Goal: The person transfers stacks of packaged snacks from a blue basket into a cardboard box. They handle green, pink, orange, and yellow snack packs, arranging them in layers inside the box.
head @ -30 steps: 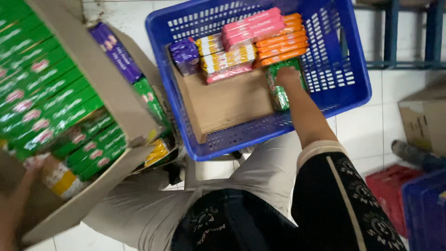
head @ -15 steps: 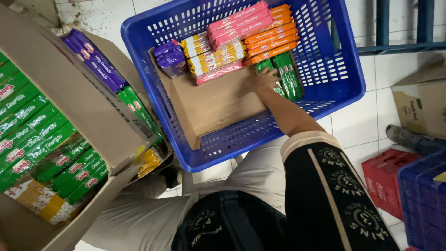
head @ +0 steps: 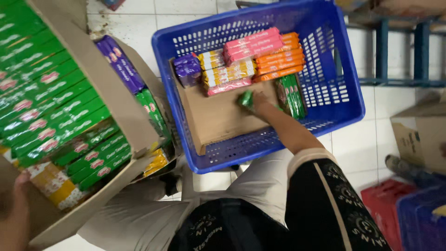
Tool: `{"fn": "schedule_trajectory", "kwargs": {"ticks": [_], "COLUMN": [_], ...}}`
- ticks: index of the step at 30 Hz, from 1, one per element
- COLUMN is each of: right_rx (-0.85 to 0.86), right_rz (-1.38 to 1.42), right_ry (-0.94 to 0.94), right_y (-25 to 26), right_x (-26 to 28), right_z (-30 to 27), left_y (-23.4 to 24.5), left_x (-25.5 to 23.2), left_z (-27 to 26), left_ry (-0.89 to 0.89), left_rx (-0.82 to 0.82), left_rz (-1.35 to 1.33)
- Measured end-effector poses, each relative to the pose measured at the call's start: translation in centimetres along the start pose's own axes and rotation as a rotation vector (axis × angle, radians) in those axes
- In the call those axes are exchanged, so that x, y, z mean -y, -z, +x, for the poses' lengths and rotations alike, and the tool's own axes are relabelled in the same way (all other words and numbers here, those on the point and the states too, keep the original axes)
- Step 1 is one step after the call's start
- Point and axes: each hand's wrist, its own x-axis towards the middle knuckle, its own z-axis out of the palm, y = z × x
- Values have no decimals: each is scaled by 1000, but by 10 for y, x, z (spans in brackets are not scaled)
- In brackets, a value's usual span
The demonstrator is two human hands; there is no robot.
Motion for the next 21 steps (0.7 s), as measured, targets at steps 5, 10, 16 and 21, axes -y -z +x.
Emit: {"fn": "schedule_trajectory", "kwargs": {"ticks": [5,10,16,21], "right_rx": [438,369,-203,-762], "right_rz": [78,482,991,1217], "right_ry": [424,575,898,1011], "right_y": [70,186,339,393], "right_x": [30,30,47,97], "right_z": [-19,-76,-180,-227], "left_y": [42,63,63,61], "left_x": [-97,-137,-157,-167], "left_z": [-33,-47,-43,-51], "left_ry": [-119,-277,-341,-496], "left_rx": [-65,-128,-191,-133], "left_rz": [56,95,197,60]}}
